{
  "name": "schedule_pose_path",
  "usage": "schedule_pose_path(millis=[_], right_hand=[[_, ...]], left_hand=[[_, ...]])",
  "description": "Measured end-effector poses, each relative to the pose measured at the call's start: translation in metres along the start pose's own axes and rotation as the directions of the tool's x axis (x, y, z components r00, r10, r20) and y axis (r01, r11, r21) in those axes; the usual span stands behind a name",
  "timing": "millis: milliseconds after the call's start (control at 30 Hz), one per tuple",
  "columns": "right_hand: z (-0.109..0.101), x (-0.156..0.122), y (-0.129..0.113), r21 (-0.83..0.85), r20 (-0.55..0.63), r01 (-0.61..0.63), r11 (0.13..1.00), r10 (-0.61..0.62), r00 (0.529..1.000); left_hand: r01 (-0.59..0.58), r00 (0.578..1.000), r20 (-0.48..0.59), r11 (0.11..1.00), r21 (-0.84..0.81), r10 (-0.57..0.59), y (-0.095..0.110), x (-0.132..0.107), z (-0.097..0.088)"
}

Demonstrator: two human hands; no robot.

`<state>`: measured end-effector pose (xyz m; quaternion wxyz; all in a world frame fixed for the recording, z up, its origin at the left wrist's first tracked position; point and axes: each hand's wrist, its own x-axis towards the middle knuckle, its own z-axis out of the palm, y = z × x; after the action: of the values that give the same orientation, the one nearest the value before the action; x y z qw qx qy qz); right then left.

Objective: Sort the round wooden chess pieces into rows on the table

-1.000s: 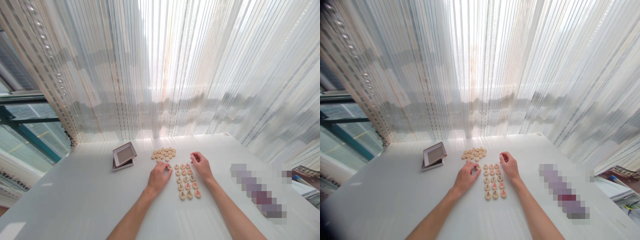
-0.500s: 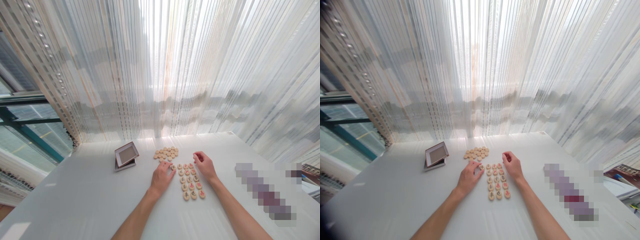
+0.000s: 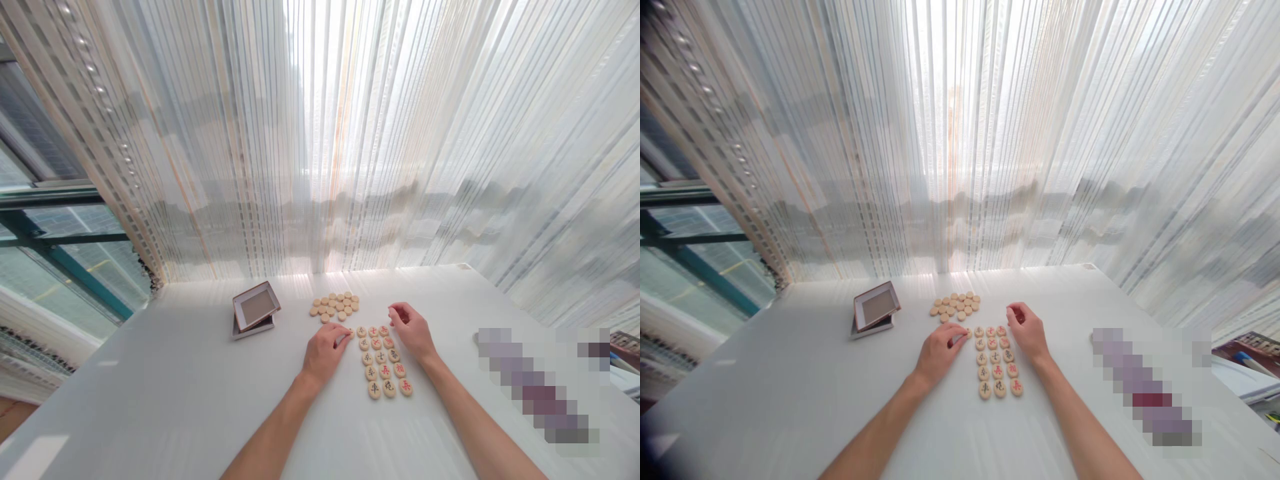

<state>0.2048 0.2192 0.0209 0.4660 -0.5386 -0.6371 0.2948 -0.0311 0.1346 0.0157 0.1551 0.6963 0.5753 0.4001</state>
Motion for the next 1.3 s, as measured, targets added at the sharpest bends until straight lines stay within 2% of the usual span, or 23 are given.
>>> schedule_pose_path(millis=[467, 600, 667, 800, 933, 1167, 1300], right_hand=[[0.000, -0.001, -0.001, -0.005, 0.001, -0.010, 1.000, 0.010, 1.000], [0.000, 0.000, -0.001, -0.002, 0.001, -0.011, 1.000, 0.011, 1.000], [0.000, 0.000, 0.000, -0.001, 0.002, -0.010, 1.000, 0.010, 1.000], [0.000, 0.001, 0.000, 0.001, 0.004, -0.010, 1.000, 0.010, 1.000], [0.000, 0.001, 0.000, 0.005, 0.004, -0.014, 1.000, 0.014, 1.000], [0.000, 0.001, -0.001, 0.009, 0.000, -0.017, 1.000, 0.017, 1.000], [0.000, 0.001, -0.002, 0.008, 0.004, -0.024, 1.000, 0.024, 1.000]], left_hand=[[-0.004, 1.000, -0.004, 1.000, 0.027, 0.004, 0.002, 0.000, 0.001], [-0.007, 0.999, -0.053, 1.000, 0.021, 0.009, -0.002, 0.000, -0.005], [-0.018, 0.994, -0.107, 0.997, 0.069, 0.025, -0.008, 0.002, -0.012], [-0.038, 0.980, -0.178, 0.953, 0.301, 0.095, -0.021, 0.004, -0.026], [-0.045, 0.984, -0.139, 0.905, 0.424, 0.114, -0.023, 0.004, -0.027], [-0.080, 0.989, -0.075, 0.878, 0.473, 0.131, -0.015, 0.006, -0.025], [-0.065, 0.991, -0.076, 0.880, 0.471, 0.114, -0.015, 0.007, -0.026]])
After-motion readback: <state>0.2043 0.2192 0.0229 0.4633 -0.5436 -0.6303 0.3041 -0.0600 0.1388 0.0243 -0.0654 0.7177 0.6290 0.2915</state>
